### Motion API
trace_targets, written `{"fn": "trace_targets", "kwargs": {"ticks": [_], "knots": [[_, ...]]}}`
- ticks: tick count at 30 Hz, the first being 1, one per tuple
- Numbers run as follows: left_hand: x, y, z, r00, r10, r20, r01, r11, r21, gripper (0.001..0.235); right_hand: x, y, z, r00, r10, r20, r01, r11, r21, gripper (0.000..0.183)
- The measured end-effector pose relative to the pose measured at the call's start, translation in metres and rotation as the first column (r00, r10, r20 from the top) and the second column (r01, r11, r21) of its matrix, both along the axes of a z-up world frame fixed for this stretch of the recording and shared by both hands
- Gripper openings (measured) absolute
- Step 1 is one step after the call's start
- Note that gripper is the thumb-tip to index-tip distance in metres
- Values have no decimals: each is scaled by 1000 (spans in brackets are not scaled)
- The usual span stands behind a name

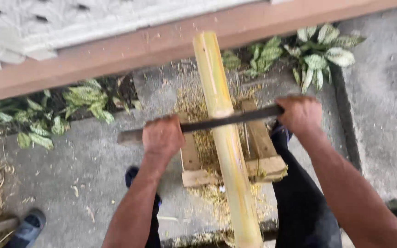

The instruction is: Shave or scrape the outer layer of a bamboo pole using a machete.

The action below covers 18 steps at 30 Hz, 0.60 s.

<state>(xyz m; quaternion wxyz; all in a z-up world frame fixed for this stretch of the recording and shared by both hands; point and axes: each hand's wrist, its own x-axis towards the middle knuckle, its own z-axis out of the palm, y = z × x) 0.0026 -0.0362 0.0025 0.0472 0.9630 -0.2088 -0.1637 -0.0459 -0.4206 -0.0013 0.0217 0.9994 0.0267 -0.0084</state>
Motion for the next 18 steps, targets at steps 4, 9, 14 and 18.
{"fn": "trace_targets", "kwargs": {"ticks": [4, 9, 14, 18], "knots": [[37, -4, 0, 987, -52, 153, 45, 998, 55, 8, 43, 4, 14, 991, -94, -100, 91, 995, -29, 10], [63, -21, 26, 998, 67, 4, -67, 987, 148, 31, 64, -3, -1, 958, -185, -218, 195, 980, 24, 12], [49, -17, 18, 995, -8, 101, -6, 991, 130, 17, 55, -5, -1, 986, -113, -122, 114, 993, 4, 12], [30, -15, 14, 984, 13, 176, -20, 999, 33, 8, 56, 8, 33, 954, -114, -279, 73, 986, -152, 10]]}}
